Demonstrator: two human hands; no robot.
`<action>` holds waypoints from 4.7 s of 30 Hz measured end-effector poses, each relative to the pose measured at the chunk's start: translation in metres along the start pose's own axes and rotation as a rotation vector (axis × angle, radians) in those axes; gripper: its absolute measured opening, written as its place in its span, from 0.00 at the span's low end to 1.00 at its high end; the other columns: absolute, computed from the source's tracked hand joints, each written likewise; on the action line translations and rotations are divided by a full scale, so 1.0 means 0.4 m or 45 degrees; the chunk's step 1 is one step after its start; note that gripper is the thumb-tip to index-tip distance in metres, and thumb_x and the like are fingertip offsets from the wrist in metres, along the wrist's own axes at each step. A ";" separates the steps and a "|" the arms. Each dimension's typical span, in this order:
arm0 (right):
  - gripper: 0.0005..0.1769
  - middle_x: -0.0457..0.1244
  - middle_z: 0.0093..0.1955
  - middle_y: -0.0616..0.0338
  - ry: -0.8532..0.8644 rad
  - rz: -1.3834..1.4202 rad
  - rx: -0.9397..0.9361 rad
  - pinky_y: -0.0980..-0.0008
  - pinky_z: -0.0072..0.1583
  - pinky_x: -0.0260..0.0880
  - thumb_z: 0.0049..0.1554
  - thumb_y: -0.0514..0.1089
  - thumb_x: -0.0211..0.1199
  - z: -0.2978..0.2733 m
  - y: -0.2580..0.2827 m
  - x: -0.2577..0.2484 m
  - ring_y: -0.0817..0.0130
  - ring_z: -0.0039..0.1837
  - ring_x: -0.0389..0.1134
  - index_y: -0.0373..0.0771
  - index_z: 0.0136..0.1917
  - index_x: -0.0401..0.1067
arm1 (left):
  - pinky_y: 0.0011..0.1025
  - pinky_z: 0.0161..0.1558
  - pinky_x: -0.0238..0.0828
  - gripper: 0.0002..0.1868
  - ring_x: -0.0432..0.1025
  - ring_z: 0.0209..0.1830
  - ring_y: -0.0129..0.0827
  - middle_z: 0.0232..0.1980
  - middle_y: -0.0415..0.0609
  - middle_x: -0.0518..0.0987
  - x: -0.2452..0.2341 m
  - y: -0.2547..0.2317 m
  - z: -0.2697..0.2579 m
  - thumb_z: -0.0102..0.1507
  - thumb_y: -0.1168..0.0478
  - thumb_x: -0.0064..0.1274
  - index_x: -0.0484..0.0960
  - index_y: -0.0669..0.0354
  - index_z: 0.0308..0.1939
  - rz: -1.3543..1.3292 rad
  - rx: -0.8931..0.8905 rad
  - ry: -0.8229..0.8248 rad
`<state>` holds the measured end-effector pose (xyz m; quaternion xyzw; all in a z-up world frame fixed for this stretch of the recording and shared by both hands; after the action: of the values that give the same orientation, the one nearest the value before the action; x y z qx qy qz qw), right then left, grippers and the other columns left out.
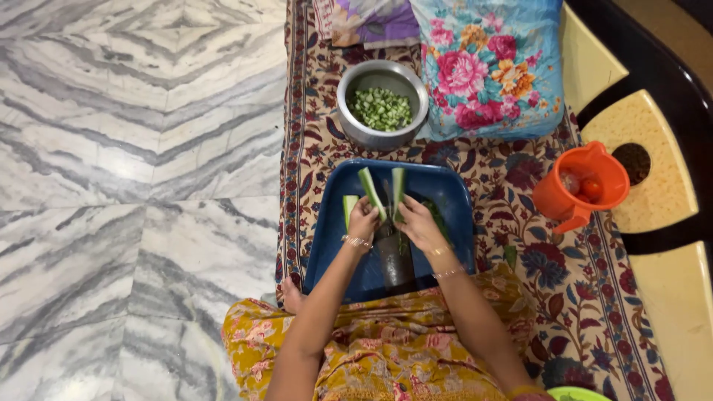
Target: The person sits on the floor and uses a traditional floor-mounted blade to peel the skin off a long green vegetable. They hold the vegetable with both hands and rub it against the blade, then transfer the peeled pieces into a nearby metal bowl.
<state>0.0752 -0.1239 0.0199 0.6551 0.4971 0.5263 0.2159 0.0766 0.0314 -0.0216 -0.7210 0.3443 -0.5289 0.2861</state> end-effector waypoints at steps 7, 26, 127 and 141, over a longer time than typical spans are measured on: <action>0.20 0.66 0.54 0.55 0.393 0.082 -0.242 0.63 0.60 0.74 0.60 0.32 0.61 -0.179 0.108 0.091 0.64 0.59 0.69 0.36 0.64 0.63 | 0.36 0.43 0.76 0.29 0.73 0.41 0.35 0.46 0.48 0.71 -0.027 -0.060 -0.175 0.61 0.77 0.56 0.61 0.66 0.63 -0.387 0.236 0.317; 0.10 0.71 0.50 0.57 0.034 -0.306 -0.519 0.76 0.57 0.72 0.58 0.32 0.68 -0.114 0.055 0.037 0.73 0.52 0.71 0.30 0.54 0.77 | 0.22 0.40 0.73 0.14 0.76 0.38 0.25 0.42 0.45 0.83 -0.070 -0.159 -0.310 0.61 0.67 0.65 0.82 0.67 0.49 0.277 0.425 -0.116; 0.16 0.65 0.48 0.60 0.147 0.254 -0.115 0.69 0.52 0.71 0.64 0.49 0.57 -0.087 0.003 0.008 0.68 0.50 0.68 0.33 0.57 0.71 | 0.23 0.41 0.74 0.11 0.78 0.37 0.26 0.40 0.46 0.85 -0.051 -0.111 -0.222 0.58 0.66 0.66 0.83 0.63 0.44 0.443 0.502 -0.181; 0.09 0.65 0.47 0.63 0.032 -0.153 -0.307 0.77 0.52 0.70 0.63 0.39 0.62 -0.011 -0.029 -0.015 0.76 0.48 0.67 0.33 0.55 0.73 | 0.27 0.41 0.75 0.11 0.78 0.36 0.29 0.38 0.47 0.85 -0.058 -0.078 -0.154 0.56 0.67 0.66 0.83 0.62 0.41 0.723 0.549 -0.432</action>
<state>0.0668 -0.1254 0.0093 0.5868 0.4713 0.5764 0.3181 0.0189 0.0657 0.0066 -0.5976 0.3589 -0.3623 0.6187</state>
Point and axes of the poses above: each hand's wrist, its own z-axis towards the middle knuckle, its own x-axis out of the palm, y = z × x, the point moved 8 cm from there along z, towards the middle knuckle
